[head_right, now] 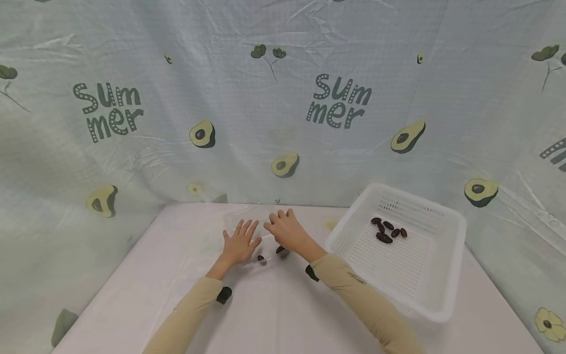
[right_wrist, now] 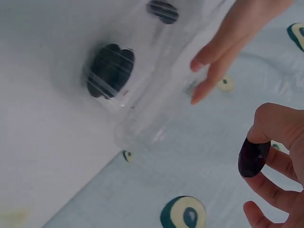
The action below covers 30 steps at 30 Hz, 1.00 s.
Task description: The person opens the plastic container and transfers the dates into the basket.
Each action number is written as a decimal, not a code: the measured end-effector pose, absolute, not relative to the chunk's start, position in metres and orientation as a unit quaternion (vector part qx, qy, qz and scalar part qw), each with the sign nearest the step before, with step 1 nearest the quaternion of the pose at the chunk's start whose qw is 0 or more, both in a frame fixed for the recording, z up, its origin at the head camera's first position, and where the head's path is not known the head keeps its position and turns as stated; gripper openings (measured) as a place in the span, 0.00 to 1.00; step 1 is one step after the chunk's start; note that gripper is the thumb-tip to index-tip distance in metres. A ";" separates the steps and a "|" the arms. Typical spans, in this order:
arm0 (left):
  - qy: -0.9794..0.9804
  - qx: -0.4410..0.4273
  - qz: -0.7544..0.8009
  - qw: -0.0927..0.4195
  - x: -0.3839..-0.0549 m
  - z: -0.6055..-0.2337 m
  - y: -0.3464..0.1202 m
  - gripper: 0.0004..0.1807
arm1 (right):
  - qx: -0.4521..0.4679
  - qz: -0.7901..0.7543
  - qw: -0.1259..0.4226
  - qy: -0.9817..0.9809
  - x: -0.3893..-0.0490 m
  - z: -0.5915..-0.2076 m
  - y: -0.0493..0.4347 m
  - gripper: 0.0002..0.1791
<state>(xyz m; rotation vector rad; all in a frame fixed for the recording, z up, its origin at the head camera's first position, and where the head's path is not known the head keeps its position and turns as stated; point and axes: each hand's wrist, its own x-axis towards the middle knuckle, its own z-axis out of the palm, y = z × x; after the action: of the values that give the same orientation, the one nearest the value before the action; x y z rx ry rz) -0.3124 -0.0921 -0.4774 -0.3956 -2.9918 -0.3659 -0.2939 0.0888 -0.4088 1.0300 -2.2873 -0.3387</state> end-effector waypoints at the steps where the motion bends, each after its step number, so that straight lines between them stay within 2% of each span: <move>1: -0.983 -0.130 -0.120 0.050 -0.313 -0.477 -0.092 0.30 | 0.390 -0.121 0.308 -0.859 -0.288 -0.403 0.090 0.12; 7: -0.984 -0.130 -0.116 0.044 -0.312 -0.476 -0.090 0.30 | 0.390 -0.106 0.325 -0.855 -0.262 -0.373 0.107 0.14; 12: -0.982 -0.137 -0.125 0.047 -0.312 -0.477 -0.093 0.30 | 0.392 -0.096 0.339 -0.850 -0.253 -0.362 0.131 0.13; 24: -0.980 -0.144 -0.128 0.049 -0.314 -0.479 -0.093 0.30 | 0.368 -0.092 0.340 -0.860 -0.262 -0.351 0.213 0.16; 30: -0.980 -0.147 -0.126 0.054 -0.314 -0.479 -0.094 0.30 | 0.365 -0.084 0.378 -0.847 -0.276 -0.354 0.258 0.17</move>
<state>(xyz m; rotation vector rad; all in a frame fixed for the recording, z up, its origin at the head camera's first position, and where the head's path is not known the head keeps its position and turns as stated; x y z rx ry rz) -0.3142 -0.0935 -0.4792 -0.4458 -2.9753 -0.3835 -0.2756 0.2575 -0.3536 0.9327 -2.1645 -0.2143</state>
